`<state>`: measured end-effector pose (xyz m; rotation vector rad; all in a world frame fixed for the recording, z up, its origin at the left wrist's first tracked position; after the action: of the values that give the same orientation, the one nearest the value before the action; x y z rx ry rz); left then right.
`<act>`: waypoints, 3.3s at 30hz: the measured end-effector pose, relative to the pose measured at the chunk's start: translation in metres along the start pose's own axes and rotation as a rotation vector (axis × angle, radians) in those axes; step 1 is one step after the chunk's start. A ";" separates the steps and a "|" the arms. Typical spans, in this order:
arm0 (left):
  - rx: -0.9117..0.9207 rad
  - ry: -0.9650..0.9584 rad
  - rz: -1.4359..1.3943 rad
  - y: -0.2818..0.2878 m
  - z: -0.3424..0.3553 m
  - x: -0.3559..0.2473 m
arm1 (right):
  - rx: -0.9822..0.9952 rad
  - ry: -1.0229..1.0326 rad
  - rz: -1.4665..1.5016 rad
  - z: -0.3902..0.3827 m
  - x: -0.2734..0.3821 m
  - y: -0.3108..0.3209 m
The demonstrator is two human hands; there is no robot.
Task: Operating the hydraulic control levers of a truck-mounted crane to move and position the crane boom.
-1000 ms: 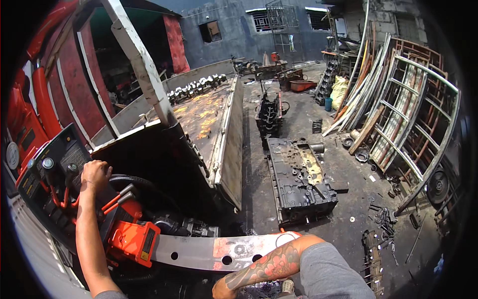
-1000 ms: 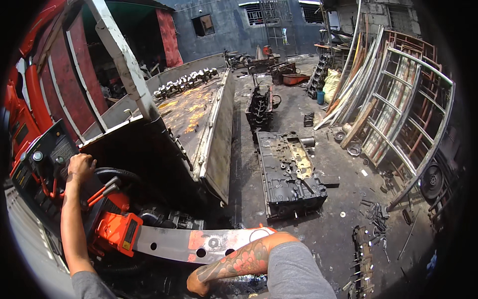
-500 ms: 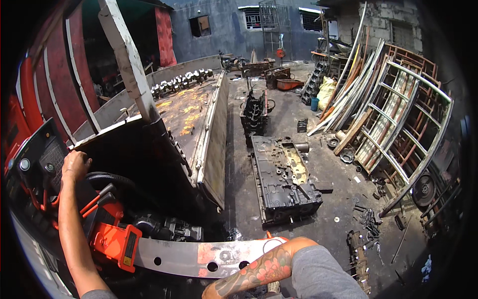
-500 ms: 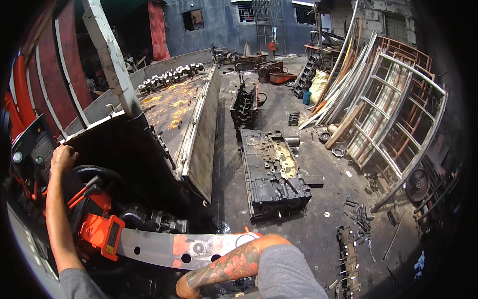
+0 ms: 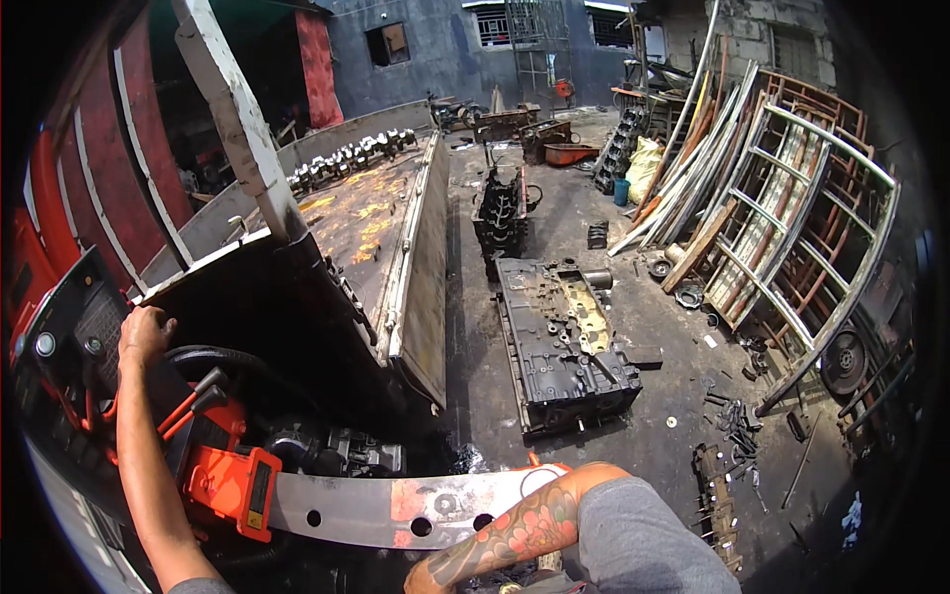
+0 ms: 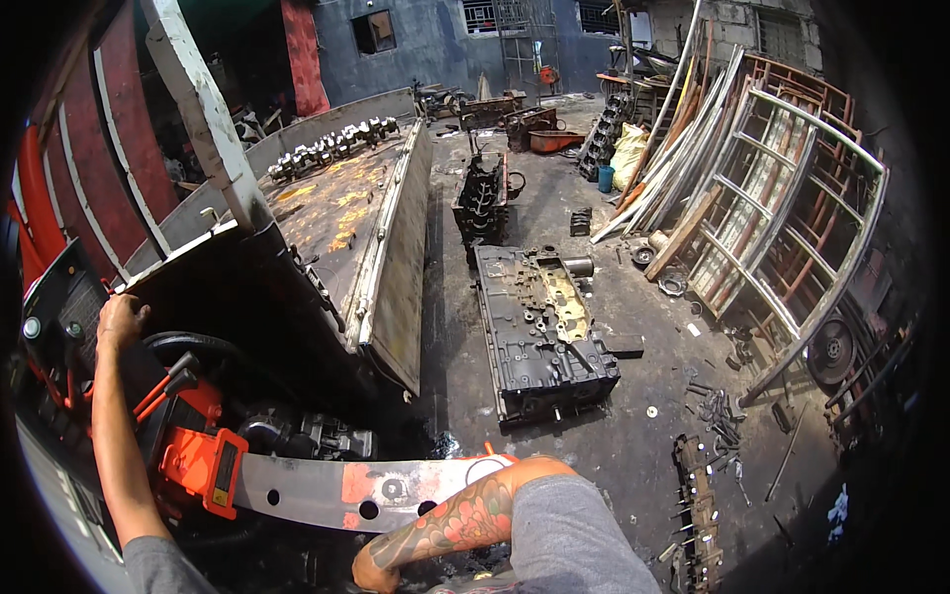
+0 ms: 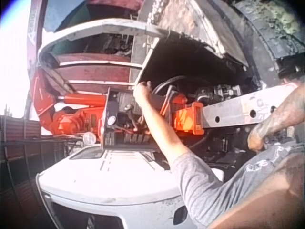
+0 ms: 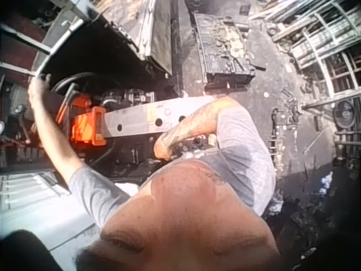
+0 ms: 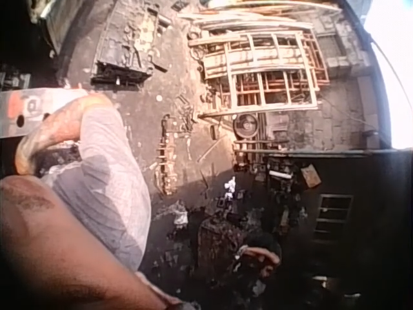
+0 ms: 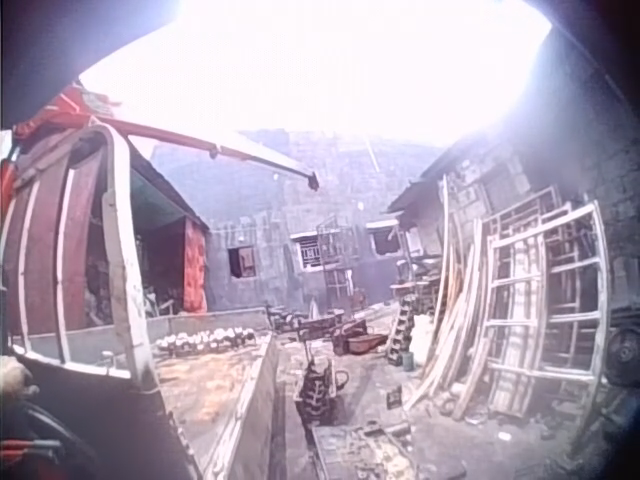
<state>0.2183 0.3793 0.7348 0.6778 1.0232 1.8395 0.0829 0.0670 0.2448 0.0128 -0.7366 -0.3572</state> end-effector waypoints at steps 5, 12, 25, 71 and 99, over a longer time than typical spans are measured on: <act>-0.013 -0.025 -0.019 -0.001 0.001 0.002 | -0.008 0.003 0.016 0.000 -0.001 0.000; 0.046 0.036 -0.030 0.001 0.002 0.001 | -0.017 -0.011 0.038 -0.001 -0.004 0.003; 0.014 0.031 -0.083 0.007 -0.004 -0.007 | -0.064 -0.009 0.080 -0.007 -0.004 0.000; -0.061 0.007 -0.121 -0.001 0.004 0.005 | -0.076 -0.715 -0.710 0.027 0.038 -0.010; -0.015 0.035 -0.112 -0.002 0.005 0.005 | 0.110 -1.204 -1.082 0.051 0.061 -0.012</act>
<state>0.2207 0.3861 0.7357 0.5691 1.0479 1.7652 0.0874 0.0422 0.3211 0.3332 -1.9272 -1.4190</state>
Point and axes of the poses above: each hand's wrist, its own z-axis towards the middle knuckle, its own y-axis out of the back of the hand, x = y × z, the point moved 3 cm from there along z, towards the middle knuckle, and after that the axes turned 14 degrees about -z, right-handed, at the moved point
